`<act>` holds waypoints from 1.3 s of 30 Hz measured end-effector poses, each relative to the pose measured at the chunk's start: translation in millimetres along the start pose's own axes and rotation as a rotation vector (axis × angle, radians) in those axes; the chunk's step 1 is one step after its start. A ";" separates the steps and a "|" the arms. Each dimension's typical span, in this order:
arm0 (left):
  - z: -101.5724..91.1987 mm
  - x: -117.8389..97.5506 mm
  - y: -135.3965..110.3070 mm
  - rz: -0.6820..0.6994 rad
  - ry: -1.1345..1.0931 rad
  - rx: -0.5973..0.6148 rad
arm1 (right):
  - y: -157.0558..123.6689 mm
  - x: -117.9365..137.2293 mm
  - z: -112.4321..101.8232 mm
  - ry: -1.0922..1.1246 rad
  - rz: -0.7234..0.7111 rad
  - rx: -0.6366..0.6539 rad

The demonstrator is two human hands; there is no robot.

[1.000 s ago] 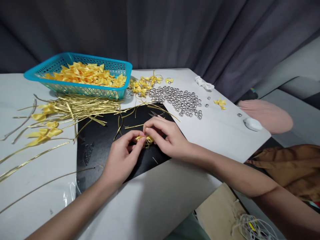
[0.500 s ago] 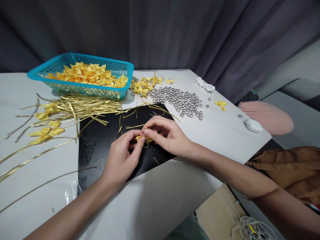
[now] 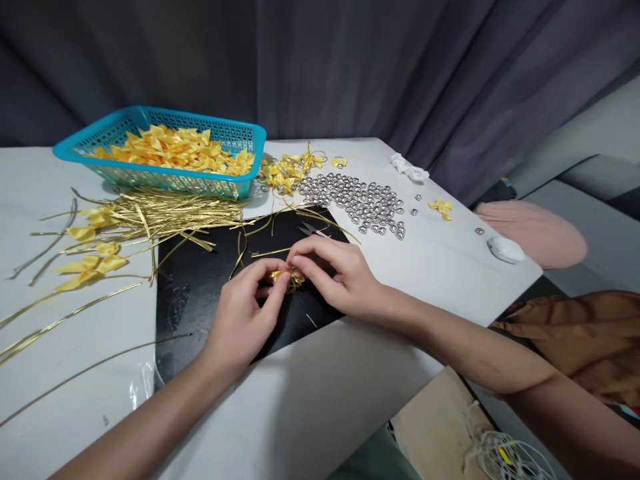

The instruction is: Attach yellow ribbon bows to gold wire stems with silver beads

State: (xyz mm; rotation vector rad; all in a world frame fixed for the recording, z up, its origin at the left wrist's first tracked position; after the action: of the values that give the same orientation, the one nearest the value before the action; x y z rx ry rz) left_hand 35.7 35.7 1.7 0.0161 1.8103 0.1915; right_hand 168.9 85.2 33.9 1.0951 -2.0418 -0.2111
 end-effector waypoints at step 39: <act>0.8 3.1 -1.1 -0.044 -0.067 -0.015 | 6.7 -25.7 9.4 0.839 0.524 0.098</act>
State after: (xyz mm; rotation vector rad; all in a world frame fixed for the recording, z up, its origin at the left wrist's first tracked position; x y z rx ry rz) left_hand 35.8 35.1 -1.6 -0.0277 1.7408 0.1718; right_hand 166.0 106.9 16.3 0.5163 -1.4883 0.5362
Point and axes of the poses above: each hand's wrist, its own y-axis towards the middle knuckle, its own z-axis out of the palm, x = y × z, the point moved 3 cm from there along y, towards the middle knuckle, and after that the axes turned 8 degrees about -y, right-handed, at the moved point
